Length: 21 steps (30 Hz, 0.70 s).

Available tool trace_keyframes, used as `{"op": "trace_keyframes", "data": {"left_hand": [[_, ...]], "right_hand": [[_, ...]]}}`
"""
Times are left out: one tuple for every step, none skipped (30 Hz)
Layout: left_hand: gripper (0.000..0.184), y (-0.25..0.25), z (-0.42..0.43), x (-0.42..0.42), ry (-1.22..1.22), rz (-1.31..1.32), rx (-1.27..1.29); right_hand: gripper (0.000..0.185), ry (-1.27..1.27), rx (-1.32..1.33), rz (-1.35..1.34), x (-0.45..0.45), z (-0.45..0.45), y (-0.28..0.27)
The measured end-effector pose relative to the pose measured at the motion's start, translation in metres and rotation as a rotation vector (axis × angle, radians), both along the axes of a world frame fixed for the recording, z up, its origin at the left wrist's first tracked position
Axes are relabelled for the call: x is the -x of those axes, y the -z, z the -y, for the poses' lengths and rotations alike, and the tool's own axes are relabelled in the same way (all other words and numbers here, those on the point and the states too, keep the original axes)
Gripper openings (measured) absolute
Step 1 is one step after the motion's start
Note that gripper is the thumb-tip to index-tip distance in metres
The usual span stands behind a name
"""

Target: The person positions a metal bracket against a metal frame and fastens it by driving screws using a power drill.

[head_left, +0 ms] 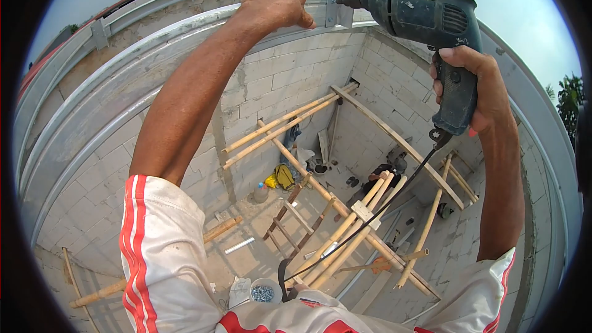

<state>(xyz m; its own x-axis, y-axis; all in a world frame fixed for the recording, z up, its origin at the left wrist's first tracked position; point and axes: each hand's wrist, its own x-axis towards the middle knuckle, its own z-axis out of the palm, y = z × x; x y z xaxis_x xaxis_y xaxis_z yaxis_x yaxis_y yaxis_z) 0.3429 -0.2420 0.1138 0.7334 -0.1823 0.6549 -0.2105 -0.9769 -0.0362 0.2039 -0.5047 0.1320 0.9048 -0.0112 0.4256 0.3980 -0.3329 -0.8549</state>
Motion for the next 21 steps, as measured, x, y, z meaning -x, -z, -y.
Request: {"op": "trace_keyframes", "data": {"left_hand": [[0.043, 0.0010, -0.0006, -0.0016, 0.007, 0.006, -0.004], [0.043, 0.0011, -0.0010, -0.0020, 0.013, 0.015, -0.008], [0.043, 0.0008, -0.0014, -0.0023, 0.016, 0.018, -0.005], [0.043, 0.0013, -0.0016, -0.0025, 0.017, 0.017, -0.003], [0.043, 0.0019, -0.0013, -0.0027, 0.019, 0.016, -0.002], [0.043, 0.0022, -0.0009, -0.0033, 0.023, 0.017, 0.001], [0.042, 0.0033, -0.0012, -0.0043, 0.033, 0.044, -0.001], [0.042, 0.0048, -0.0013, -0.0045, 0.041, 0.067, -0.005], [0.042, 0.0059, -0.0007, -0.0044, 0.043, 0.064, -0.006], [0.042, 0.0060, -0.0006, -0.0046, 0.040, 0.069, -0.010], [0.042, 0.0054, -0.0005, -0.0038, 0.036, 0.076, -0.013], [0.042, 0.0045, -0.0001, -0.0027, 0.035, 0.076, -0.013], [0.040, 0.0031, 0.0004, -0.0018, 0.020, 0.052, -0.018], [0.041, 0.0027, 0.0009, -0.0009, 0.003, 0.027, -0.021], [0.041, 0.0035, 0.0004, -0.0021, 0.003, 0.027, -0.021], [0.040, 0.0052, -0.0002, -0.0037, 0.023, 0.062, -0.018], [0.042, 0.0060, -0.0006, -0.0031, 0.042, 0.097, -0.015], [0.042, 0.0062, -0.0001, -0.0029, 0.044, 0.093, -0.016], [0.042, 0.0058, 0.0000, -0.0024, 0.036, 0.085, -0.022], [0.041, 0.0050, 0.0001, -0.0018, 0.028, 0.079, -0.028], [0.041, 0.0048, 0.0000, -0.0023, 0.029, 0.079, -0.027]], "right_hand": [[0.031, -0.005, 0.004, 0.005, 0.0008, -0.0003, 0.0004], [0.031, -0.001, 0.006, 0.006, 0.0007, 0.0006, 0.0004], [0.032, -0.003, 0.018, 0.009, -0.0004, 0.0015, -0.0002], [0.032, -0.004, 0.031, 0.009, -0.0008, 0.0020, -0.0002], [0.032, 0.000, 0.034, 0.009, -0.0004, 0.0015, 0.0000], [0.033, -0.003, 0.022, 0.012, 0.0000, 0.0004, -0.0001], [0.033, -0.008, 0.010, 0.013, -0.0002, -0.0004, -0.0003], [0.033, -0.007, 0.011, 0.010, -0.0007, 0.0001, -0.0002], [0.034, 0.000, 0.033, 0.022, -0.0010, 0.0016, -0.0002], [0.035, 0.006, 0.055, 0.035, -0.0014, 0.0028, -0.0004], [0.035, 0.006, 0.055, 0.035, -0.0020, 0.0039, 0.0001], [0.036, 0.005, 0.045, 0.039, -0.0032, 0.0049, 0.0011], [0.036, 0.003, 0.036, 0.043, -0.0040, 0.0052, 0.0013], [0.036, 0.002, 0.037, 0.043, -0.0040, 0.0056, 0.0010], [0.037, -0.002, 0.042, 0.042, -0.0038, 0.0059, 0.0012], [0.037, -0.005, 0.046, 0.039, -0.0038, 0.0064, 0.0018], [0.037, -0.006, 0.044, 0.037, -0.0039, 0.0062, 0.0018], [0.038, -0.008, 0.053, 0.042, -0.0037, 0.0064, 0.0018], [0.038, -0.010, 0.062, 0.045, -0.0037, 0.0065, 0.0022], [0.038, -0.009, 0.062, 0.044, -0.0039, 0.0061, 0.0025], [0.039, -0.013, 0.066, 0.052, -0.0037, 0.0055, 0.0027]]}}
